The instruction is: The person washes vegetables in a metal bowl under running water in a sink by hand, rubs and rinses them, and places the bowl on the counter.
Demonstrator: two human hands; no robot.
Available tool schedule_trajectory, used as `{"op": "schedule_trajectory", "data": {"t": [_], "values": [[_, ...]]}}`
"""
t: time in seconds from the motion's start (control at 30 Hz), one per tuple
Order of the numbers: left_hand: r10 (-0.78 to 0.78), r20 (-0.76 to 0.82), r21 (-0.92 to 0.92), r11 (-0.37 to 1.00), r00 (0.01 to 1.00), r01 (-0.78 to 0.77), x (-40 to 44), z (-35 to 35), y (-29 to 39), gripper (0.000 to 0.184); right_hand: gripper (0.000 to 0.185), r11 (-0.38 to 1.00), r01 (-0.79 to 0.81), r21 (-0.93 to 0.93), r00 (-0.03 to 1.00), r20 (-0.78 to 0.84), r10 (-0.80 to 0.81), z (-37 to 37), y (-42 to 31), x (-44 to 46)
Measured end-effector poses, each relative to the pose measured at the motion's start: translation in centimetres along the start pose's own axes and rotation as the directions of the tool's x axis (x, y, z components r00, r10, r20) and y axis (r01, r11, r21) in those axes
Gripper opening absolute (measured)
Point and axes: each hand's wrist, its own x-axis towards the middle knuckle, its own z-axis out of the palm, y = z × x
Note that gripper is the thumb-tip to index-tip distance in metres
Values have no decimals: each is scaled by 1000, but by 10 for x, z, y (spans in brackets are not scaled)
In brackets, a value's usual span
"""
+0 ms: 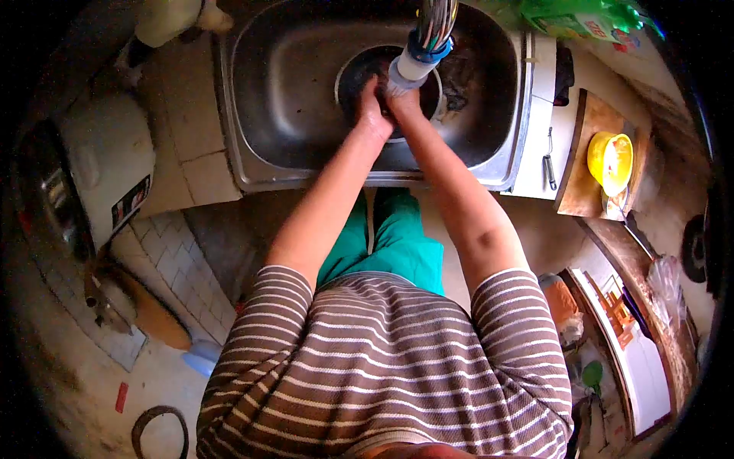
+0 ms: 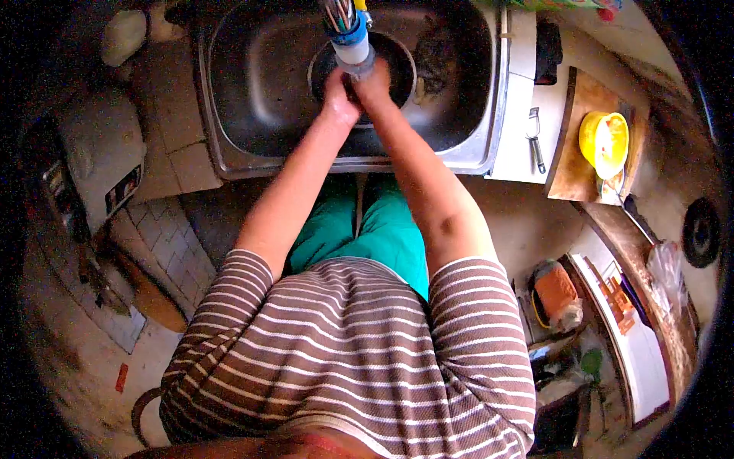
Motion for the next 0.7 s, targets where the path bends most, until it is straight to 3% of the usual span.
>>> {"op": "schedule_trajectory", "data": {"t": [0.03,0.07,0.13,0.2,0.27,0.3,0.33,0.4,0.47,0.5,0.53,0.57,0.6,0.63,0.67,0.7], "values": [[23,144,34,999,989,-28,2,-2,3,42,25,998,-50,44,999,0,50,4,1,-6],[20,147,31,999,989,-25,3,-4,7,42,27,981,-187,52,970,164,177,6,3,-15],[-7,115,256,966,993,-23,4,-11,13,43,33,991,-57,118,990,132,41,-9,-43,-35],[-18,103,223,975,995,-5,15,-25,0,43,39,999,-10,47,989,149,3,-11,-42,-35],[-29,86,163,986,996,14,32,-40,-13,44,41,984,-172,45,965,210,159,-13,-35,-23],[-36,75,134,991,997,25,35,-43,-18,44,41,942,-234,240,958,221,181,-17,-39,-9],[-44,112,125,992,993,30,35,-39,-20,43,39,932,-338,135,922,245,299,-16,-32,0],[-54,118,129,991,991,39,32,-35,-16,44,43,935,-324,144,925,256,282,-16,-28,-2],[-30,-31,286,958,999,38,-14,9,5,48,40,976,-192,104,980,69,185,-10,-35,-28],[-90,110,304,951,990,53,6,-4,11,51,42,984,-58,168,984,177,28,-13,-33,-40],[-92,109,300,952,990,55,7,-8,6,51,47,989,74,131,997,-15,-73,-8,-47,-46],[-83,143,256,966,986,44,10,-11,-1,52,48,977,-189,97,978,103,179,-13,-49,-40],[-69,176,214,976,982,30,12,-11,-6,54,49,900,-434,38,884,209,418,-16,-45,-32],[53,-21,319,947,998,-44,5,0,-8,49,49,913,-247,324,969,83,232,-13,-36,-20],[43,-150,321,947,988,8,-5,8,-10,48,48,911,-269,312,963,94,252,-15,-27,-7],[55,-36,263,964,998,-44,2,6,-11,44,47,935,-250,253,968,72,240,-16,-27,3]]}}
